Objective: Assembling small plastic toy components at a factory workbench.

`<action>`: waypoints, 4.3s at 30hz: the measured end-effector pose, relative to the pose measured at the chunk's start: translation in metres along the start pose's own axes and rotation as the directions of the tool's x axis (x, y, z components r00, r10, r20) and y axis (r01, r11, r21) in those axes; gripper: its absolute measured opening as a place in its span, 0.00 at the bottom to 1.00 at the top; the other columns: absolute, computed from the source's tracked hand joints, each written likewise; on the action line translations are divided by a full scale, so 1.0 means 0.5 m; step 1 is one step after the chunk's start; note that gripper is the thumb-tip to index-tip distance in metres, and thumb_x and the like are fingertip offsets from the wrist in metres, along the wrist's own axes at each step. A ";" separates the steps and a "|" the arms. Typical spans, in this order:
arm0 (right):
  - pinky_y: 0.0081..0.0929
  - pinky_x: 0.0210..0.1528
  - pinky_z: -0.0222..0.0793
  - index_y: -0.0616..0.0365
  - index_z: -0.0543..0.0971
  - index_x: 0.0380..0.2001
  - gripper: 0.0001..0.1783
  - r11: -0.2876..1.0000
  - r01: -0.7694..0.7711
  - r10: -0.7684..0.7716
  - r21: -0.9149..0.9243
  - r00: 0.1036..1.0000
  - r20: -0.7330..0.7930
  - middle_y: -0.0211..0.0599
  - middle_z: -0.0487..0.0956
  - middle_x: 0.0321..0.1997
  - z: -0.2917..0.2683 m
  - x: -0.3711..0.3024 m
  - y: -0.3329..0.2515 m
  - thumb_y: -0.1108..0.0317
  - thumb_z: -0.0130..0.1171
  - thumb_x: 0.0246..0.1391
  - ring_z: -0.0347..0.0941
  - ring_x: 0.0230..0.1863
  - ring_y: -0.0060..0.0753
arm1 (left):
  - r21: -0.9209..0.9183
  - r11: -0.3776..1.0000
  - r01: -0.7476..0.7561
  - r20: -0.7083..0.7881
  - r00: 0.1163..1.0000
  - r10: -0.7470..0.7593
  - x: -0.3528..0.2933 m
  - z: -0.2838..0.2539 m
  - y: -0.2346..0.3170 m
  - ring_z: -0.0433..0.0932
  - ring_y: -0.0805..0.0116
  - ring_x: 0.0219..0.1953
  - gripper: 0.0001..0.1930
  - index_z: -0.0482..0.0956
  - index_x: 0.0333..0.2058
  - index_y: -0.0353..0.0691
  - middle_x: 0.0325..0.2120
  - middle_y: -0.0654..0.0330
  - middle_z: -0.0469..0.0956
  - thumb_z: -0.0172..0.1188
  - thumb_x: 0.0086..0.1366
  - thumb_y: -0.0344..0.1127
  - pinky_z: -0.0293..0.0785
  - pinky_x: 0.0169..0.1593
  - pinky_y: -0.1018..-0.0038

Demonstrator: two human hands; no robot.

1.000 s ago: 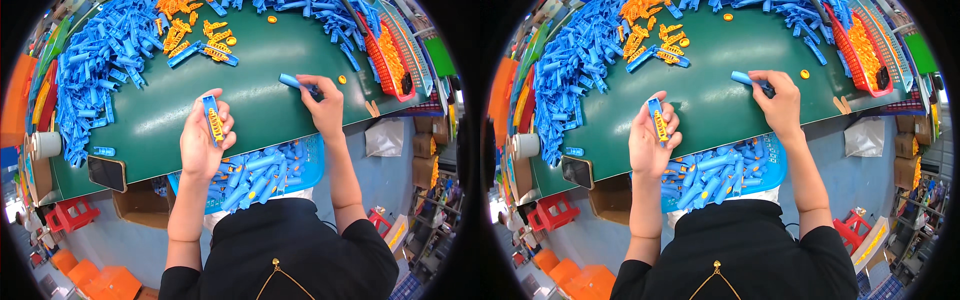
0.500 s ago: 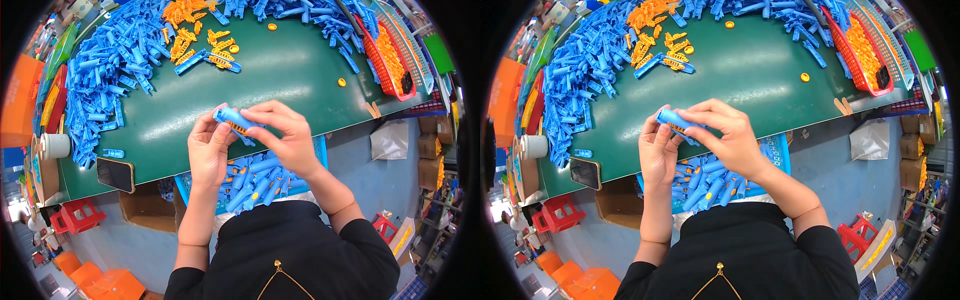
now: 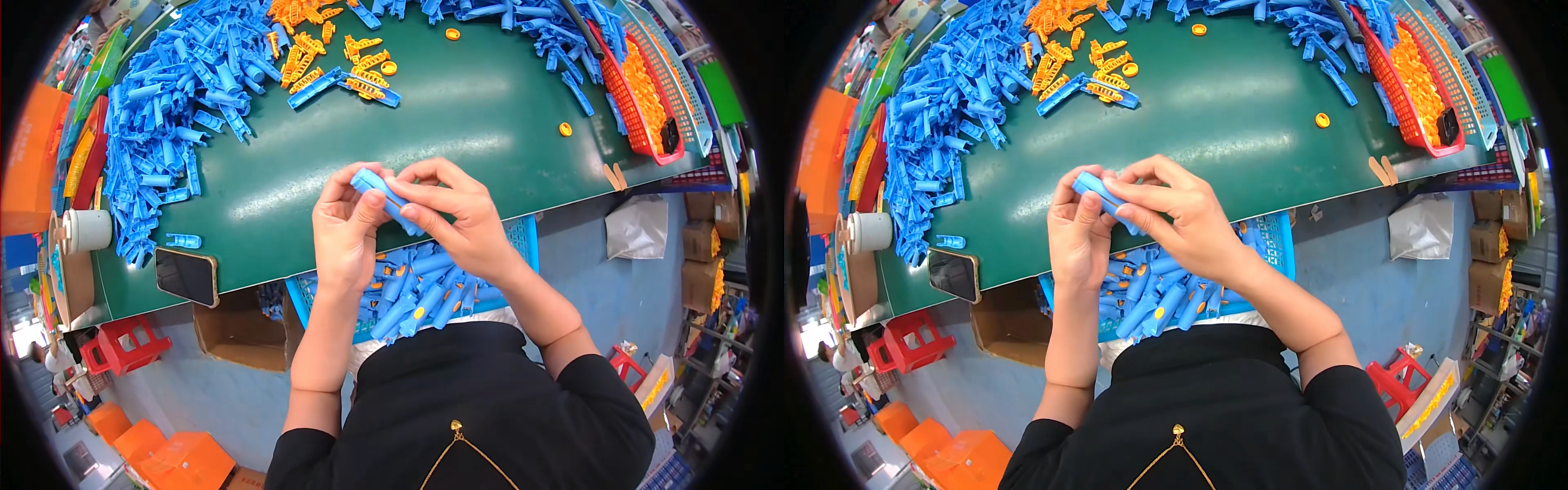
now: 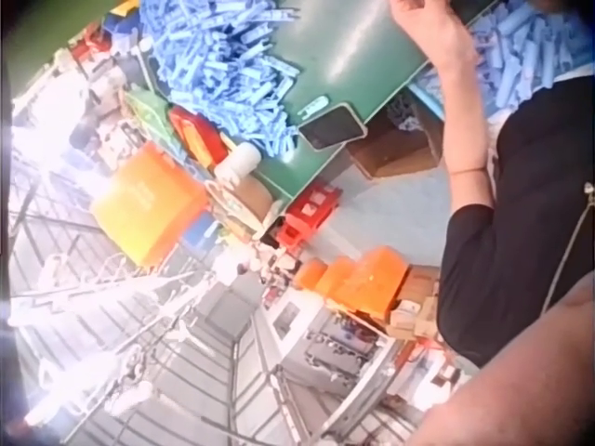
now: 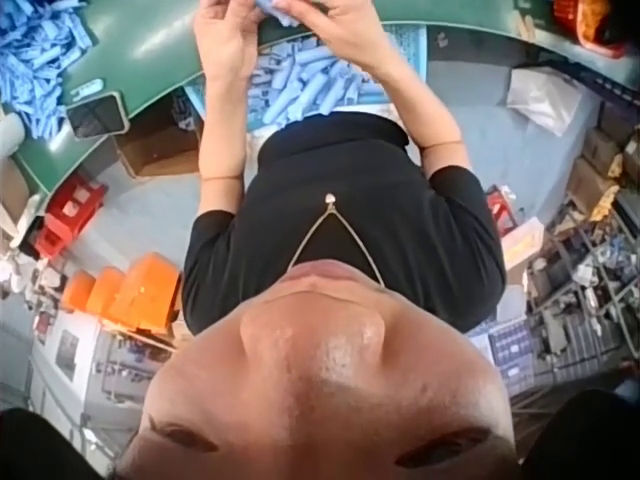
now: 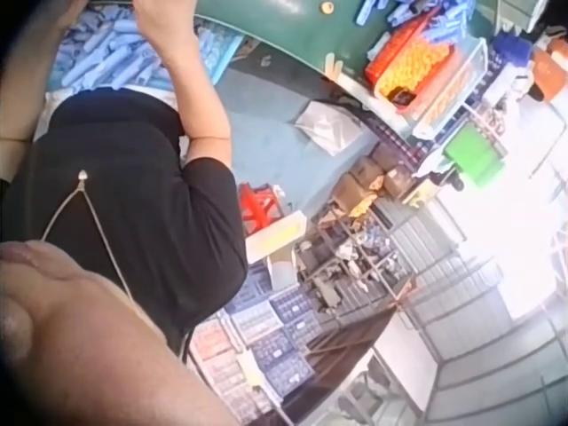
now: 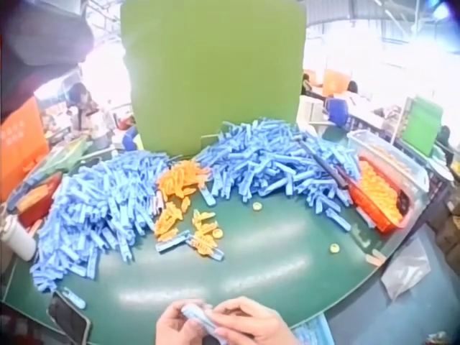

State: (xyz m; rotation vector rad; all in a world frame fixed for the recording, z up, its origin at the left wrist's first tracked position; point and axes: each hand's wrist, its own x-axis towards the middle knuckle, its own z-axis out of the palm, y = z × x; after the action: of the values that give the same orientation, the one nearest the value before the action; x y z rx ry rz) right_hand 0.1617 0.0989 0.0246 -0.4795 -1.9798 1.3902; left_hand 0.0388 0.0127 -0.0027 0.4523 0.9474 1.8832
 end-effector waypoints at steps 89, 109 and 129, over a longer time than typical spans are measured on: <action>0.25 0.28 0.73 0.60 0.79 0.37 0.22 0.772 0.532 -0.494 -0.348 0.847 0.197 0.39 0.79 0.32 -0.035 0.010 0.001 0.81 0.62 0.30 0.76 0.29 0.36 | 0.018 0.997 0.072 0.110 0.991 -0.073 -0.036 0.013 0.023 0.73 0.72 0.36 0.22 0.52 0.52 0.42 0.36 0.58 0.69 0.52 0.64 0.29 0.74 0.34 0.76; 0.24 0.29 0.76 0.62 0.79 0.31 0.14 0.728 0.528 -0.524 -0.437 0.840 0.143 0.46 0.80 0.35 -0.015 -0.022 -0.006 0.77 0.59 0.34 0.80 0.30 0.37 | 0.208 0.928 0.308 0.280 0.891 -0.358 -0.039 0.002 0.053 0.73 0.74 0.31 0.32 0.45 0.52 0.43 0.34 0.58 0.70 0.59 0.58 0.26 0.72 0.33 0.78; 0.30 0.41 0.71 0.56 0.78 0.40 0.21 0.860 0.494 -0.418 -0.124 0.824 0.384 0.43 0.76 0.45 -0.041 0.028 -0.027 0.72 0.64 0.36 0.74 0.43 0.43 | -0.324 0.785 0.529 0.461 0.812 -0.357 -0.041 -0.017 0.017 0.73 0.66 0.24 0.28 0.52 0.57 0.38 0.28 0.56 0.71 0.46 0.66 0.49 0.70 0.25 0.75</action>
State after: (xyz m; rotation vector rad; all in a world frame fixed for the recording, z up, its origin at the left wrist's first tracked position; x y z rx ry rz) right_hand 0.1669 0.1167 0.0457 0.1721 -2.3446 0.9971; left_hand 0.0380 -0.0108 0.0002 0.2614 0.3059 1.4276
